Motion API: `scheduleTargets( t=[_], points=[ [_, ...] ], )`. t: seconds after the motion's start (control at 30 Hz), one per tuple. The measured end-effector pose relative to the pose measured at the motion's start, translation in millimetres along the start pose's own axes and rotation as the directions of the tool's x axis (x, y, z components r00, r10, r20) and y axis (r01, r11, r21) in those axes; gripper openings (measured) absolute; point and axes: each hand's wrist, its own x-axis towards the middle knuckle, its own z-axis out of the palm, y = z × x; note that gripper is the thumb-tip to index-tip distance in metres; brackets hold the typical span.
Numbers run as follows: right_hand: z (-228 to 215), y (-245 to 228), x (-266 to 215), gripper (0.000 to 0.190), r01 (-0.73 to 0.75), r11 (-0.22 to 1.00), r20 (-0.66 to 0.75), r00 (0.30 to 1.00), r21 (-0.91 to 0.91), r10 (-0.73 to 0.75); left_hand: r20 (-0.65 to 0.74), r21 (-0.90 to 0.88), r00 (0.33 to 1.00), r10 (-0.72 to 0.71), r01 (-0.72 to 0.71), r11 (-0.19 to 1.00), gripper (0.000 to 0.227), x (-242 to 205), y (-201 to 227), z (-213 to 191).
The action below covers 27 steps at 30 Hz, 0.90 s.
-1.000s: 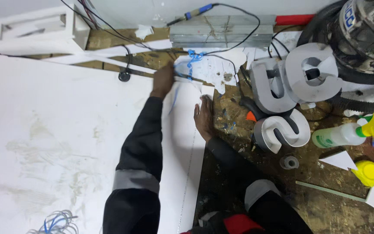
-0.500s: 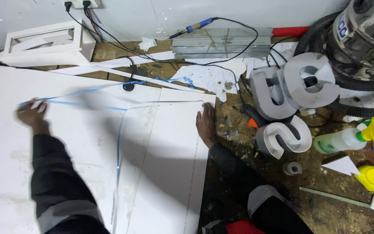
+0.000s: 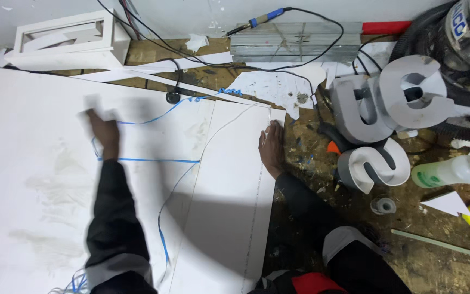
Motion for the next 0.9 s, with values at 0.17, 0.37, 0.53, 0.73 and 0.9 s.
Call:
scheduleTargets(
  t=[0.17,0.37,0.53,0.73,0.9],
  points=[
    [2,11,6,0.023,-0.049,0.999,0.009,0.999,0.019,0.049,0.488,-0.497,0.674,0.555,-0.308,0.811,0.062,-129,167,89],
    [5,28,21,0.021,-0.074,0.997,-0.127,0.989,0.022,0.076,0.506,-0.204,0.313,0.804,-0.862,0.464,0.046,-218,289,139],
    [10,26,49,0.034,-0.165,0.985,-0.117,0.98,-0.046,0.159,0.429,-0.269,0.334,0.839,-0.84,0.472,0.022,-215,310,158],
    [24,24,46,0.029,-0.208,0.953,-0.077,0.978,-0.221,0.196,0.634,-0.409,0.319,0.705,-0.635,0.655,0.034,-194,290,140],
    [17,20,45,0.026,-0.207,0.96,-0.066,0.978,-0.187,0.198,0.732,-0.434,0.302,0.61,-0.483,0.76,0.026,-204,306,120]
  ],
)
